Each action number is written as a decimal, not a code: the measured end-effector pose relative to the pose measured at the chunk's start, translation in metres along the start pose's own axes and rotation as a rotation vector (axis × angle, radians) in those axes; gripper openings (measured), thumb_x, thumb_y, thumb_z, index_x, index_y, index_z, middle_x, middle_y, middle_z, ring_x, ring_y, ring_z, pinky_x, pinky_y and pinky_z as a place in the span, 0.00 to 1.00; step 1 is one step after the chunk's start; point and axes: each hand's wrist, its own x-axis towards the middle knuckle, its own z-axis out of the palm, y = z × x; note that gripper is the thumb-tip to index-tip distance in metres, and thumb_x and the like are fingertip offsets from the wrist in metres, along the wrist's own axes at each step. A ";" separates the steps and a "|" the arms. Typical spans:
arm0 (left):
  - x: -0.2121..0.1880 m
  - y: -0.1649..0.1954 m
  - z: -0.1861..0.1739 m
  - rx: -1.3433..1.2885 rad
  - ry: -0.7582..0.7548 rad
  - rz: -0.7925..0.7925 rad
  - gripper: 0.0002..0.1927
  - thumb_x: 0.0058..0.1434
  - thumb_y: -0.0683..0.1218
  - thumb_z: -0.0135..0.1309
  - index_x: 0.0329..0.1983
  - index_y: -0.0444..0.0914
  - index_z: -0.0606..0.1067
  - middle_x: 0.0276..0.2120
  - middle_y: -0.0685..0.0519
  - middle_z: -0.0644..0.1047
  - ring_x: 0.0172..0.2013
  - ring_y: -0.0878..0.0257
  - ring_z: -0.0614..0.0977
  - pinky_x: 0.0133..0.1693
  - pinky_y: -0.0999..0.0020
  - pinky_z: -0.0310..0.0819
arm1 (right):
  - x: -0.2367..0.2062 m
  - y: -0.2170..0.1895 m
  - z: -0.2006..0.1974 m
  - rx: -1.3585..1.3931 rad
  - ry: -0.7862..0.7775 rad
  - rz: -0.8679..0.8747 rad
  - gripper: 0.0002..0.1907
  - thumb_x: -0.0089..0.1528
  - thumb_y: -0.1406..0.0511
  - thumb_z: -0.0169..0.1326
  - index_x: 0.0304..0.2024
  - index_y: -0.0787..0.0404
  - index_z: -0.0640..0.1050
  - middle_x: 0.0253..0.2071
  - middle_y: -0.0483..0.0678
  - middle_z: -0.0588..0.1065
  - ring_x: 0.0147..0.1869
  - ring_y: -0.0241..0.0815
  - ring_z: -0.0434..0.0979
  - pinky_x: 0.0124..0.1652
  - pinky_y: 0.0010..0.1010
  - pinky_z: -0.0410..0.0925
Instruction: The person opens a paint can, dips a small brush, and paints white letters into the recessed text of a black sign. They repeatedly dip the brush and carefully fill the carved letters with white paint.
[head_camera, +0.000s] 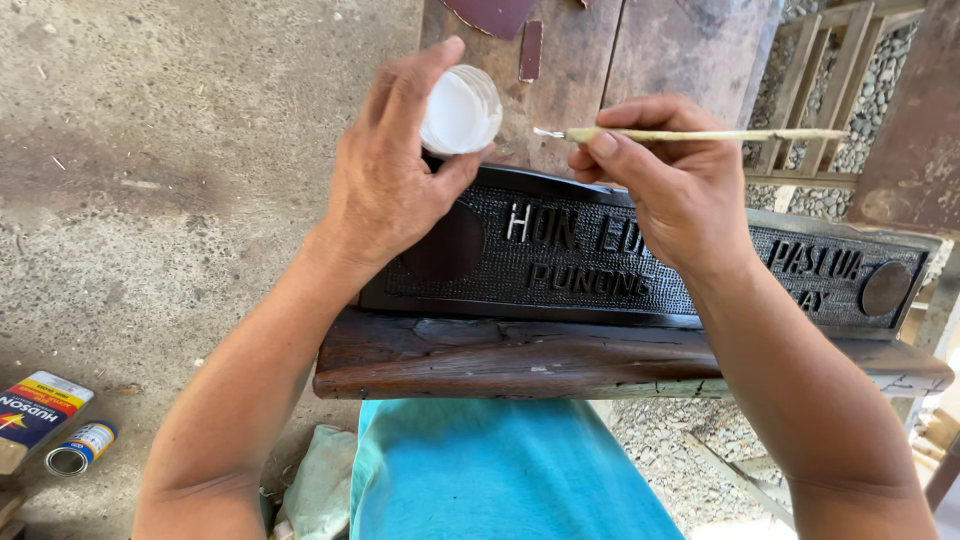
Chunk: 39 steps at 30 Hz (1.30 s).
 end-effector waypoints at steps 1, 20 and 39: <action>0.000 -0.001 0.000 -0.004 0.012 0.017 0.43 0.67 0.44 0.74 0.73 0.47 0.56 0.61 0.47 0.71 0.57 0.54 0.82 0.53 0.67 0.84 | -0.007 0.001 -0.005 -0.006 -0.009 -0.021 0.08 0.71 0.71 0.58 0.50 0.69 0.76 0.45 0.56 0.80 0.50 0.44 0.85 0.51 0.35 0.81; -0.004 0.002 -0.015 0.031 0.032 -0.035 0.39 0.72 0.45 0.72 0.73 0.45 0.57 0.64 0.49 0.68 0.64 0.54 0.75 0.63 0.60 0.78 | -0.060 0.027 -0.011 -0.602 0.000 -0.234 0.08 0.70 0.72 0.62 0.48 0.65 0.75 0.44 0.50 0.79 0.48 0.36 0.79 0.48 0.23 0.72; -0.008 -0.004 -0.013 0.038 0.005 -0.038 0.40 0.69 0.45 0.68 0.74 0.46 0.55 0.65 0.47 0.66 0.65 0.52 0.75 0.62 0.58 0.80 | -0.055 0.024 -0.003 -0.697 -0.054 -0.314 0.08 0.67 0.73 0.64 0.43 0.63 0.75 0.42 0.51 0.79 0.49 0.42 0.81 0.51 0.29 0.73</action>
